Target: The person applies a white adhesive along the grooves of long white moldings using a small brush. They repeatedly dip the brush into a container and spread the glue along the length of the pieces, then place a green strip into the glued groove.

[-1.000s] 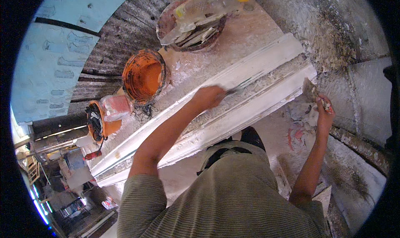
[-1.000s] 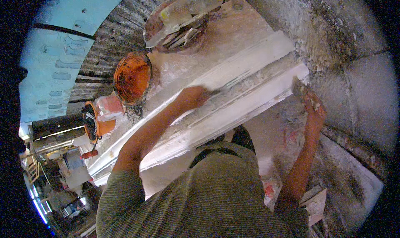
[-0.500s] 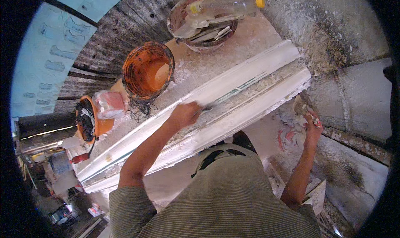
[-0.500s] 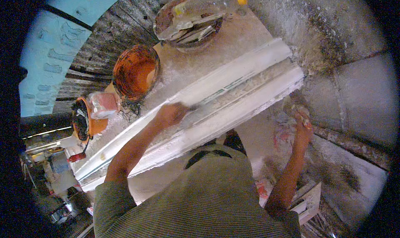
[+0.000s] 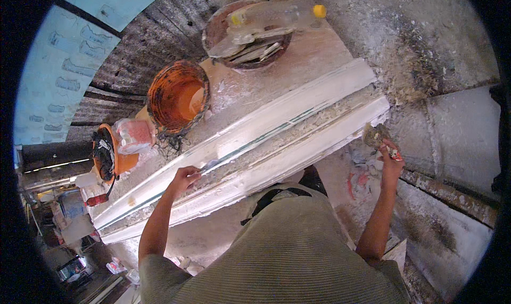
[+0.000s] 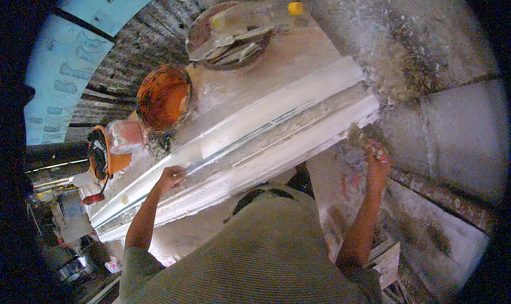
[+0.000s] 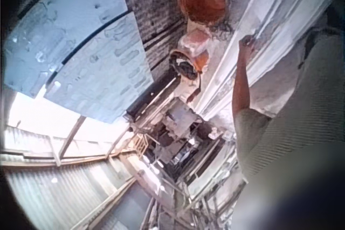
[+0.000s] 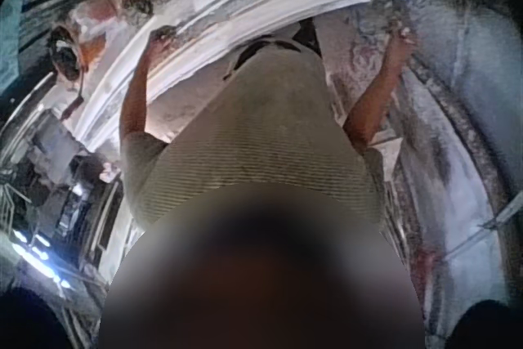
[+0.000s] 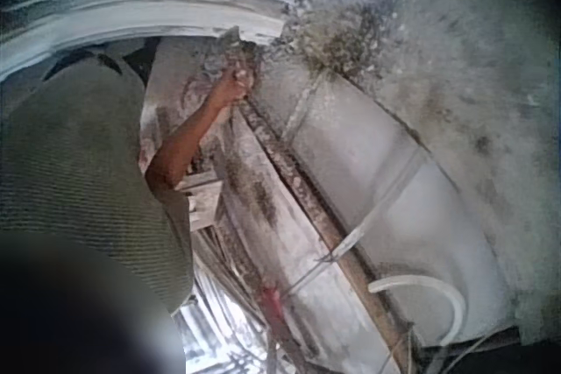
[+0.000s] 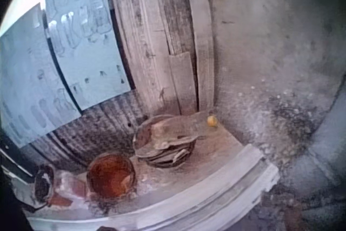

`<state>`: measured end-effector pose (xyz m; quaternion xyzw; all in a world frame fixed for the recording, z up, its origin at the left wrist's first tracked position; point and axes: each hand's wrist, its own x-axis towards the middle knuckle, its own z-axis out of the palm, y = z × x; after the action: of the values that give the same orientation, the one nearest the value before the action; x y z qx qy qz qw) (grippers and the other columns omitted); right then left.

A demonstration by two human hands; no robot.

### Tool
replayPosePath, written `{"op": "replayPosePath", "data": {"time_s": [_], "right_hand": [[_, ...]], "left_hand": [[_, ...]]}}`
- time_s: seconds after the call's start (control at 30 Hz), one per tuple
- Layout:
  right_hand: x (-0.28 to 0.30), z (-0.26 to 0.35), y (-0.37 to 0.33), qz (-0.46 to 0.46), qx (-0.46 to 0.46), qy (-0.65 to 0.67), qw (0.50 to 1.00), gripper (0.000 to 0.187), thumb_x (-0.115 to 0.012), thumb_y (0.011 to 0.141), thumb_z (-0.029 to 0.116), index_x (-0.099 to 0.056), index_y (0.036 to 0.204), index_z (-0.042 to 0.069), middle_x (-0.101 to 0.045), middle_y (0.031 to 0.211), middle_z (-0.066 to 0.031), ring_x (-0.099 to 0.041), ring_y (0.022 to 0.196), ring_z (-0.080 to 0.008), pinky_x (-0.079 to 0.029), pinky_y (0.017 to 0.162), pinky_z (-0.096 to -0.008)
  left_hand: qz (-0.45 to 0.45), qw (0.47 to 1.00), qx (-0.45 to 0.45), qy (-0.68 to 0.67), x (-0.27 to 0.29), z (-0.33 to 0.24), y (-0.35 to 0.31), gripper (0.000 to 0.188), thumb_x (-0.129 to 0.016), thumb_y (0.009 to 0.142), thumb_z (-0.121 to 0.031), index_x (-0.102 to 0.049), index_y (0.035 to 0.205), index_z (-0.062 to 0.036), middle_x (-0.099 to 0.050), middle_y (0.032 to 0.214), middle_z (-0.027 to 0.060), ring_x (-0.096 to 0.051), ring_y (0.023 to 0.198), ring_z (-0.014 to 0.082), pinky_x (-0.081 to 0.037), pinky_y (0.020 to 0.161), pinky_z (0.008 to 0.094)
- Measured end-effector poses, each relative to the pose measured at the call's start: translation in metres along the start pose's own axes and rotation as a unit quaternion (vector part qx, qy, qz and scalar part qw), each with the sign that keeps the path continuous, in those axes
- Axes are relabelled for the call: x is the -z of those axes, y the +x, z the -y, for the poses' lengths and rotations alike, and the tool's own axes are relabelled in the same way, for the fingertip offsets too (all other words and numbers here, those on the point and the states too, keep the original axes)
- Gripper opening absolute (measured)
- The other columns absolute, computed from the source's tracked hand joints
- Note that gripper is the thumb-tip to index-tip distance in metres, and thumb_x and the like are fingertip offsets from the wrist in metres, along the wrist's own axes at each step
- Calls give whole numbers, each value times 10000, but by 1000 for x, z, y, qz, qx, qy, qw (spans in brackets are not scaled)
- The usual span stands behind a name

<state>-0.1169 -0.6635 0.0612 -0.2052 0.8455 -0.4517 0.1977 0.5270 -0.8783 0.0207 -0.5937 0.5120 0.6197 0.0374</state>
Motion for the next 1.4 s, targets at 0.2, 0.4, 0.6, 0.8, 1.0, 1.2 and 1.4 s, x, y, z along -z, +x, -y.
{"op": "replayPosePath", "data": {"time_s": [0.2, 0.4, 0.6, 0.8, 1.0, 1.2, 1.4], "right_hand": [[21, -9, 72, 11, -18, -20, 1000, 294, -738, 914, 250, -717, 1138, 60, -720, 992, -41, -665, 885, -128, -520, 662, -289], [36, 0, 109, 16, -20, 17, 1000, 259, -731, 922, 224, -724, 1128, 67, -722, 1001, -41, -658, 859, -116, -522, 658, -278], [62, -20, 115, 14, -43, 47, 998, 261, -741, 914, 223, -723, 1118, 63, -720, 1050, -50, -676, 891, -133, -524, 654, -281], [76, -56, 142, -21, -92, 79, 992, 282, -746, 904, 234, -718, 1133, 73, -722, 1061, -51, -698, 920, -156, -520, 665, -280], [78, -47, 160, -11, -102, 47, 994, 286, -743, 904, 227, -715, 1134, 59, -725, 1044, -57, -703, 934, -159, -514, 665, -277], [88, -53, 161, -16, -108, 54, 993, 271, -735, 906, 197, -712, 1130, 45, -725, 1039, -57, -696, 902, -138, -512, 661, -271], [97, -82, 167, -37, -105, 122, 986, 261, -729, 904, 174, -713, 1127, 40, -723, 1015, -46, -677, 820, -128, -504, 644, -263]], "left_hand": [[-8, 994, -60, 92, -107, -116, 73, 337, -617, 984, -345, -682, 995, -14, -604, 714, 22, -515, 591, 104, -431, 501, 311], [-15, 901, -361, 241, -310, -316, 242, 462, -527, 958, -366, -678, 787, 36, -651, 696, 244, -643, 630, 392, -526, 708, 508], [4, 932, -284, 227, -329, -348, 269, 549, -553, 945, -458, -653, 749, 44, -663, 700, 224, -661, 644, 354, -528, 705, 473], [-16, 968, -142, 207, -243, -259, 160, 477, -533, 1006, -435, -723, 1007, 1, -630, 664, 111, -608, 594, 181, -502, 601, 384], [-12, 919, -285, 270, -363, -384, 277, 443, -606, 938, -341, -685, 1037, 84, -687, 969, 316, -689, 919, 453, -525, 843, 482], [-12, 895, -340, 288, -387, -421, 308, 449, -617, 905, -336, -682, 1080, 72, -703, 977, 296, -697, 954, 433, -537, 852, 456], [-47, 953, -235, 183, -331, -330, 221, 434, -531, 997, -355, -696, 868, 26, -657, 674, 188, -637, 638, 292, -502, 649, 455]]}}
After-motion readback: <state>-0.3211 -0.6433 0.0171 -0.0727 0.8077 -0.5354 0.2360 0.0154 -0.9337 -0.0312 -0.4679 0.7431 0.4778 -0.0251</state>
